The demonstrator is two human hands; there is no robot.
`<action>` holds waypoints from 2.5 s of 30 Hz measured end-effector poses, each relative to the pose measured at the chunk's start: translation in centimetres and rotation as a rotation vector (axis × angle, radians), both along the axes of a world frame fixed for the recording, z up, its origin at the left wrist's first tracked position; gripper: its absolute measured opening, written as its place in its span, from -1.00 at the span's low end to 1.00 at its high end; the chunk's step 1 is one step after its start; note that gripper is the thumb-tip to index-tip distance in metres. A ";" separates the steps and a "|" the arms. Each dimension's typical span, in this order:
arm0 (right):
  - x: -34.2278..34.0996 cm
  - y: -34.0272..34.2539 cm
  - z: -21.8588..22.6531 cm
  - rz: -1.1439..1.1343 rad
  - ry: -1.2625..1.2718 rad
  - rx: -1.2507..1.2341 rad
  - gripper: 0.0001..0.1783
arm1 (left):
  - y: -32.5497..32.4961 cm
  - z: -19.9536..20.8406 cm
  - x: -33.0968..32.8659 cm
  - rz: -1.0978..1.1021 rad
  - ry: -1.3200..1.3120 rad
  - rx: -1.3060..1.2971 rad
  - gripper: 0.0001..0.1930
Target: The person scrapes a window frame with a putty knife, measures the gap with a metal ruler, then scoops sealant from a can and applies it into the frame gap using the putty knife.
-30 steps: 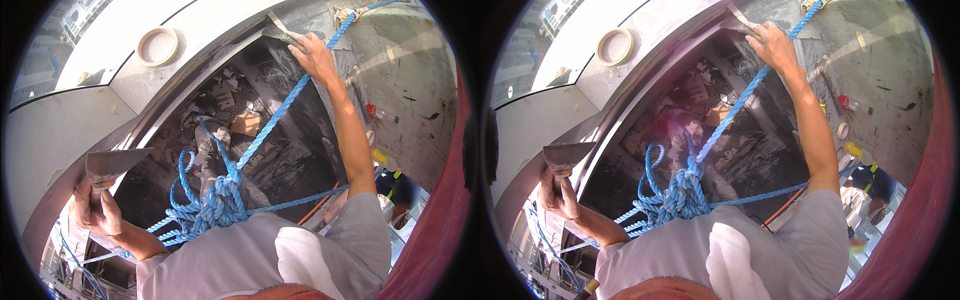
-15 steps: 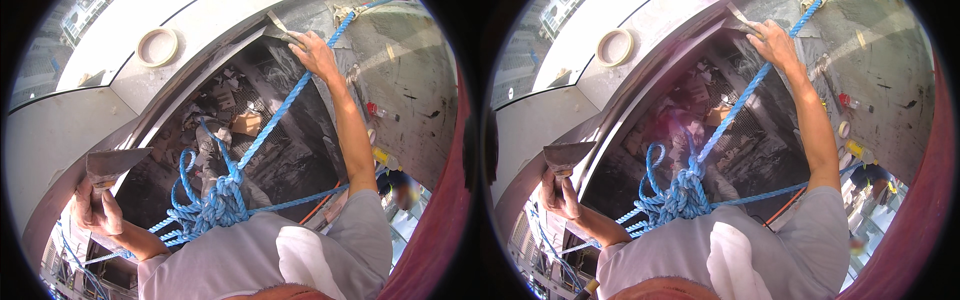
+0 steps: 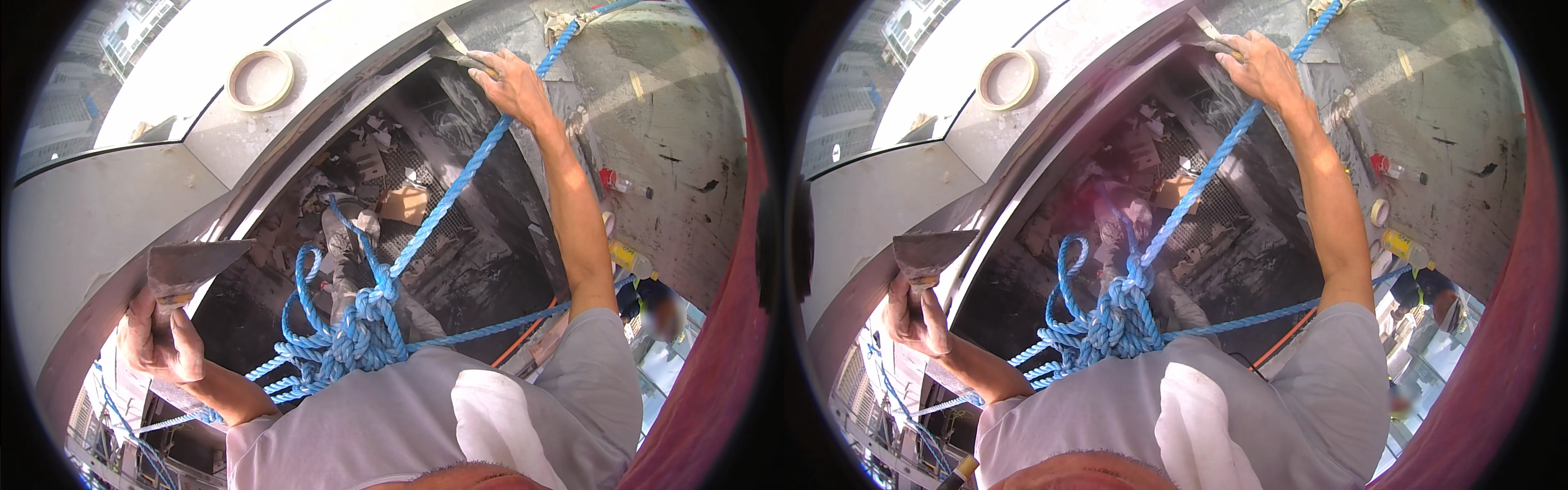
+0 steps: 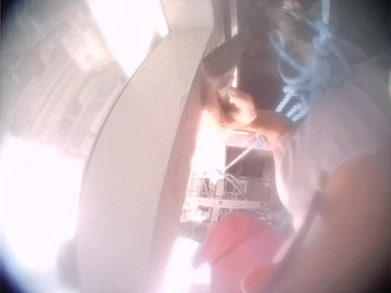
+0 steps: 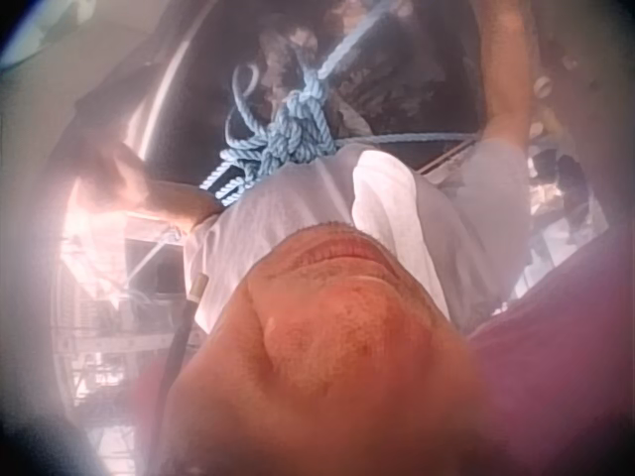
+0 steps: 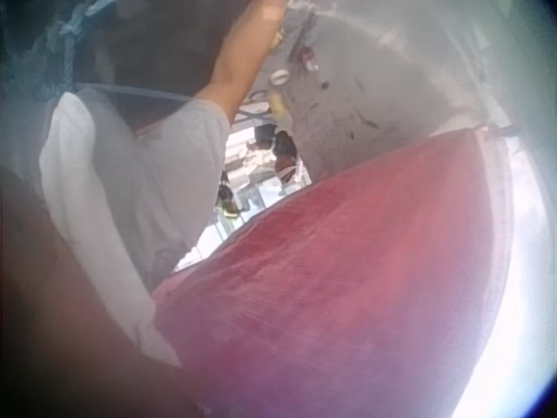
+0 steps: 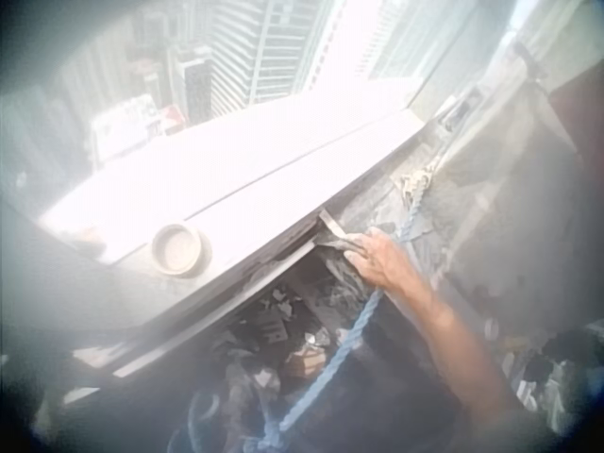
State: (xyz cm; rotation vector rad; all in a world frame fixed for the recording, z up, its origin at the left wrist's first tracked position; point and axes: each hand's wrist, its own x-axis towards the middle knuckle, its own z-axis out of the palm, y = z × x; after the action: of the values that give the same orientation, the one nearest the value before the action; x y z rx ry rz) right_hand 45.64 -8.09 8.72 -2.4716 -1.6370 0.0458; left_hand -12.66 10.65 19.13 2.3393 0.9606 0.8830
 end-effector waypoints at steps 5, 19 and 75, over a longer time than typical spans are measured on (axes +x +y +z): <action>-0.2 0.0 -0.1 0.039 0.009 0.054 -0.57 | 0.1 0.2 0.3 -0.015 0.001 0.013 -0.53; -5.6 -1.7 2.4 -0.071 0.162 0.075 -0.54 | 0.2 -0.8 -0.1 -0.020 -0.077 -0.019 -0.56; -31.5 -16.5 7.7 -0.617 1.336 0.635 -0.61 | -17.7 -9.0 9.7 -0.479 -0.074 -0.684 -0.66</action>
State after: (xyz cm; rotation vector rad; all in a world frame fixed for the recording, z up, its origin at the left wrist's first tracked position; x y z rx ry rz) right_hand 14.16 -24.57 16.42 -1.5917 -0.2394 0.7484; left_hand -2.92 -7.02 10.09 1.8002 0.5136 0.3608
